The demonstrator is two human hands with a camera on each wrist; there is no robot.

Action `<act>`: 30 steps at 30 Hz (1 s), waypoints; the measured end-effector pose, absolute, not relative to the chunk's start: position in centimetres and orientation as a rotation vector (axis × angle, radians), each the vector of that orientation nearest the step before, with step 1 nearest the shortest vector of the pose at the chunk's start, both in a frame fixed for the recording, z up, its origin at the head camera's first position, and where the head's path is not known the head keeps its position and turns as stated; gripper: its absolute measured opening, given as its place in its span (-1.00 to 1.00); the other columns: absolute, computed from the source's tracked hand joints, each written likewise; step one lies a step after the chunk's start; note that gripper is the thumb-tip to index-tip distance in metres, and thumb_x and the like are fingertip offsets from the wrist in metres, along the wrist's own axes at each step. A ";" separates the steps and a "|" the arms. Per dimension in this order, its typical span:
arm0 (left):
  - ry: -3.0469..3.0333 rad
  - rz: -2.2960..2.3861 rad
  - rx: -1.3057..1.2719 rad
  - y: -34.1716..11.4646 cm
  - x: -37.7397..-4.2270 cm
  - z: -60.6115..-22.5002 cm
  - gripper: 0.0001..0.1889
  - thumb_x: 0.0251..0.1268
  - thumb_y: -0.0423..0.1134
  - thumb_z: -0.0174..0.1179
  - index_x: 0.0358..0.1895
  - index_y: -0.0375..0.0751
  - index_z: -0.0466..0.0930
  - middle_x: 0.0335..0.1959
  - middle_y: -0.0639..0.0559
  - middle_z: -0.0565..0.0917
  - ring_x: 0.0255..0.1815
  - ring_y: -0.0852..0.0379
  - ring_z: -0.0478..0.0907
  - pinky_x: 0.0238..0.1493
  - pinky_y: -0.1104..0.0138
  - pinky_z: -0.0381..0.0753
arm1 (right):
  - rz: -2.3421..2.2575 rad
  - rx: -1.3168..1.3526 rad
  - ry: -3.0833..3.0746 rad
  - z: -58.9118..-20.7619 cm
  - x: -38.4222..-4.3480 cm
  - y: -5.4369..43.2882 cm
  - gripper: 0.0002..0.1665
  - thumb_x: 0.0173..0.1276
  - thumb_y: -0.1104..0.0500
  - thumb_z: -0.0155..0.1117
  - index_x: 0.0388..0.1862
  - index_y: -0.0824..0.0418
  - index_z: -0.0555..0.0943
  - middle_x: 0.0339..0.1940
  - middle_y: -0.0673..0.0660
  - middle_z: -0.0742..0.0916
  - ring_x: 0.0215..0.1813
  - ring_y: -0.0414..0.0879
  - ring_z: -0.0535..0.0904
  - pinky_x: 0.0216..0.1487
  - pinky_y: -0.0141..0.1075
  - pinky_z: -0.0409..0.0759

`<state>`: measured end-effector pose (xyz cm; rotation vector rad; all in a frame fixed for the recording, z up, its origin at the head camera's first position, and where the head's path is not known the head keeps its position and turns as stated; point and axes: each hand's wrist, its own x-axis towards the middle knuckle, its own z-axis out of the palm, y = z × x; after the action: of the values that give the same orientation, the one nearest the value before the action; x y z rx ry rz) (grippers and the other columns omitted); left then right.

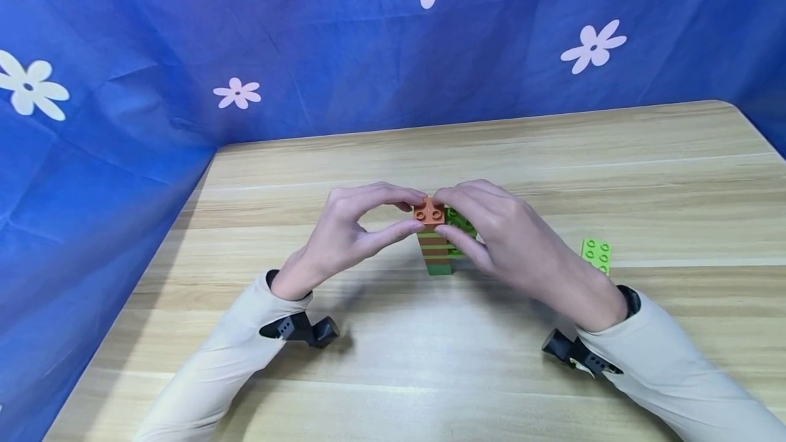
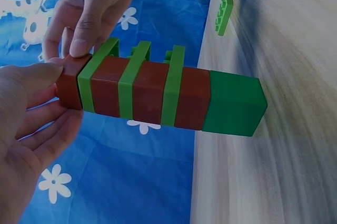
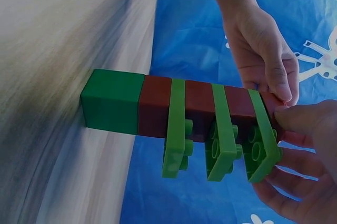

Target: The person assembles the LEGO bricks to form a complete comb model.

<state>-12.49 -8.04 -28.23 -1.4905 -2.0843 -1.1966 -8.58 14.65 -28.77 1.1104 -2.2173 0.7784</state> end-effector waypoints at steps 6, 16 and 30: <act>-2.080 -1.199 -1.484 -8.0 -12.5 -28.4 -0.73 0.11 -0.40 0.39 -0.10 -0.38 0.67 -0.18 -0.12 0.74 -0.15 0.16 0.67 -0.08 0.43 0.63 | 0.799 1.102 -2.202 -28.9 -8.6 14.6 -0.43 0.52 -0.14 -0.06 0.05 0.32 0.59 -0.05 0.15 0.73 0.02 0.01 0.64 0.06 -0.17 0.61; -2.080 -1.175 -1.476 -8.0 -12.5 -28.5 -0.73 0.11 -0.39 0.39 -0.10 -0.36 0.67 -0.18 -0.10 0.75 -0.16 0.16 0.67 -0.06 0.44 0.62 | 0.798 1.101 -2.160 -29.2 -8.7 14.5 -0.43 0.52 -0.13 -0.06 0.03 0.34 0.60 -0.07 0.17 0.73 0.00 0.04 0.65 0.02 -0.13 0.63; -2.083 -1.174 -1.440 -7.9 -12.3 -28.5 -0.72 0.08 -0.40 0.40 -0.11 -0.39 0.67 -0.20 -0.13 0.75 -0.20 0.13 0.68 -0.08 0.46 0.62 | 0.838 1.086 -2.176 -29.4 -8.8 14.6 -0.49 0.48 -0.10 0.05 0.05 0.31 0.60 -0.05 0.15 0.74 0.02 0.02 0.65 0.01 -0.17 0.64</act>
<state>-12.31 -7.94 -28.53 -1.4395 -2.0825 -1.1735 -8.83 14.62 -29.45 1.0860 -2.1759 0.8382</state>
